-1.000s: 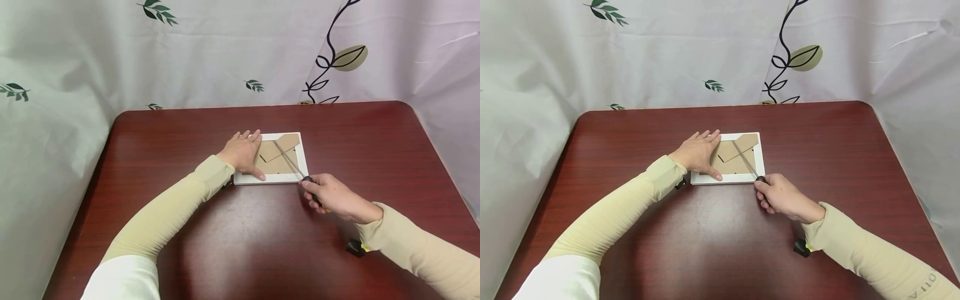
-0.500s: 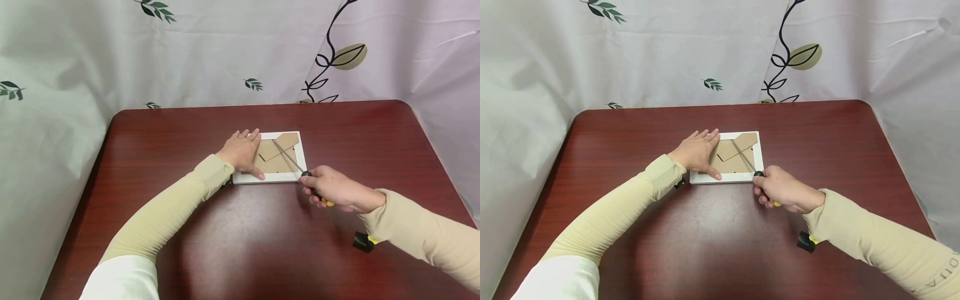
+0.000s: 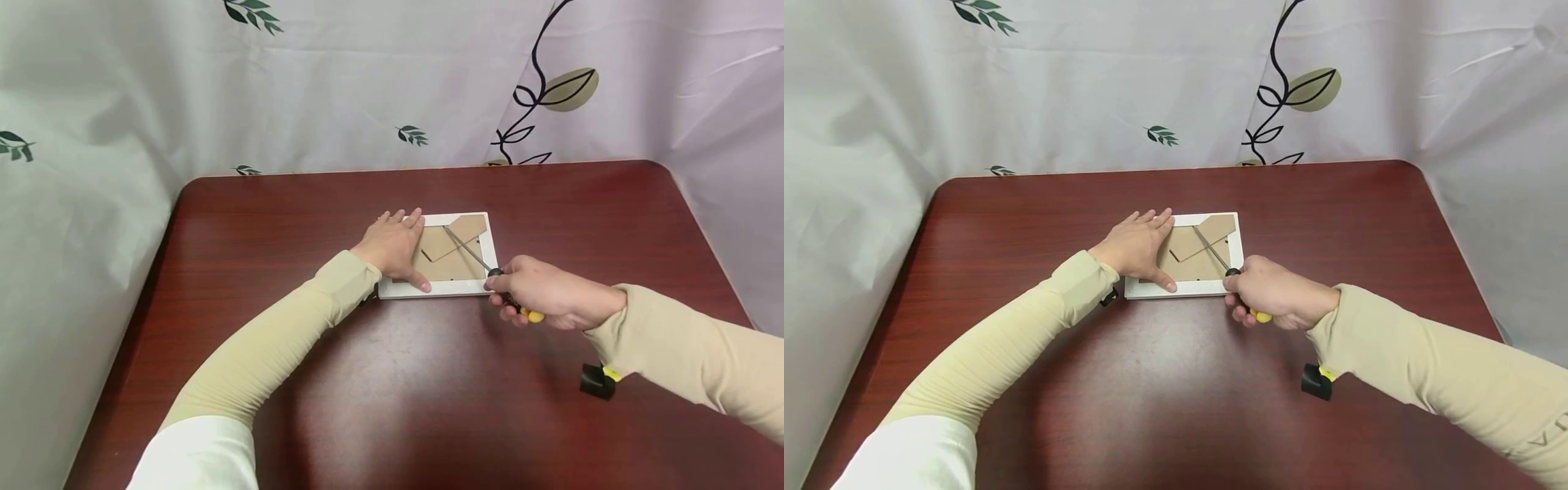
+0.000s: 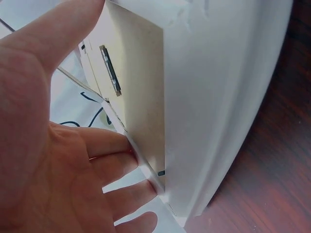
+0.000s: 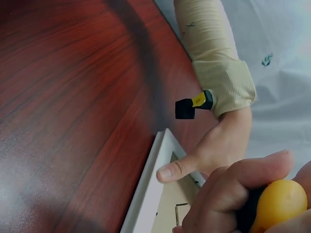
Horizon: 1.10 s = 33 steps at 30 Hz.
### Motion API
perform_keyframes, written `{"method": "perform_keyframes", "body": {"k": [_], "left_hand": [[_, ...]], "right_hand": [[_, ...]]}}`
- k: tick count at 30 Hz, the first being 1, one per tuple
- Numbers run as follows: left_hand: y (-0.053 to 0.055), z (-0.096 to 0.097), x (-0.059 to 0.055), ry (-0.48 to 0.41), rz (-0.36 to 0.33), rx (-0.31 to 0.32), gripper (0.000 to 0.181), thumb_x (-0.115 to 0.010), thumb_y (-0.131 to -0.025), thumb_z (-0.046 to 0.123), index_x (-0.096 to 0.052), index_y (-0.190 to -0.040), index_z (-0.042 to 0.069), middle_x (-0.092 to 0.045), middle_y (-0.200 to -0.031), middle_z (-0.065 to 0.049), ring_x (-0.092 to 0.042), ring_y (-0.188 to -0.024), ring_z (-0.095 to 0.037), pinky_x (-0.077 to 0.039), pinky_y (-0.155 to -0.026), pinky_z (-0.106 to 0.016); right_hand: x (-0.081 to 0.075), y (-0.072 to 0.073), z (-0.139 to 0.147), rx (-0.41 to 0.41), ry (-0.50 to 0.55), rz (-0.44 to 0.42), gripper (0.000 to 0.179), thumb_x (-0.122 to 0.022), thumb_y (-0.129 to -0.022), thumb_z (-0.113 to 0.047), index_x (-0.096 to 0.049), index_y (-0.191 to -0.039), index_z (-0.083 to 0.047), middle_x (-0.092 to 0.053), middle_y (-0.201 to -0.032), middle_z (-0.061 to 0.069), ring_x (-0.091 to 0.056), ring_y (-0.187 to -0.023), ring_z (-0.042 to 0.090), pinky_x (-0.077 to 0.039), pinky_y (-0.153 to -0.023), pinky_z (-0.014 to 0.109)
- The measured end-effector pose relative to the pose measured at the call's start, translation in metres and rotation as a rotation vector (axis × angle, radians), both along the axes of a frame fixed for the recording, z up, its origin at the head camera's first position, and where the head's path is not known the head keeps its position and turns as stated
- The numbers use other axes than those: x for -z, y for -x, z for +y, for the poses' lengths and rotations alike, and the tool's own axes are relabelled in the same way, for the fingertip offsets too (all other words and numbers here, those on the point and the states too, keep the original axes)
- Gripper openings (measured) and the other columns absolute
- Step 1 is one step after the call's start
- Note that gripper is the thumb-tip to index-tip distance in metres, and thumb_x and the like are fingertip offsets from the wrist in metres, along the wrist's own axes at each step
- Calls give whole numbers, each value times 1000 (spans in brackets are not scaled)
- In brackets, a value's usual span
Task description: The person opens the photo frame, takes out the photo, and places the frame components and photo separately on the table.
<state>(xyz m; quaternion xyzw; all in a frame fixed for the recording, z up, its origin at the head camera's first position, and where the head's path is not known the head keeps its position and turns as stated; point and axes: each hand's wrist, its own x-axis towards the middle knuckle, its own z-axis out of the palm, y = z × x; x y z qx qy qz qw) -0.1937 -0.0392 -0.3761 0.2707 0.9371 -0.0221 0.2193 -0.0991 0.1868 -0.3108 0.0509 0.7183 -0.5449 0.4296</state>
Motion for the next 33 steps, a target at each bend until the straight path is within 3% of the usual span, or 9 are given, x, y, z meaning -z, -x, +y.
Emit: {"method": "perform_keyframes", "body": {"k": [16,24,33], "left_hand": [[1,0,1,0,1,-7,136,-77,-65,76,-13,-161,5,-6,-168,-9,-11,-153,-35,-8,-124,-47],[0,3,0,-7,4,-3,136,-78,-65,76,-14,-161,4,-7,-168,-10,-12,-153,-35,-8,-124,-47],[0,0,-1,-6,-7,-9,135,-78,-66,75,-13,-161,4,-6,-168,-10,-11,-153,-34,-8,-124,-47]], "right_hand": [[11,-8,-12,68,10,31,16,-39,-107,-9,-42,-100,5,-45,-74,2,-40,-50,6,-38,-45,16],[9,-10,-6,72,75,18,14,-42,-106,-10,-42,-99,3,-43,-74,1,-39,-53,6,-35,-46,15],[4,-7,-4,115,155,-61,29,-39,-106,-8,-40,-124,14,-42,-77,-1,-39,-57,4,-32,-46,11]]}}
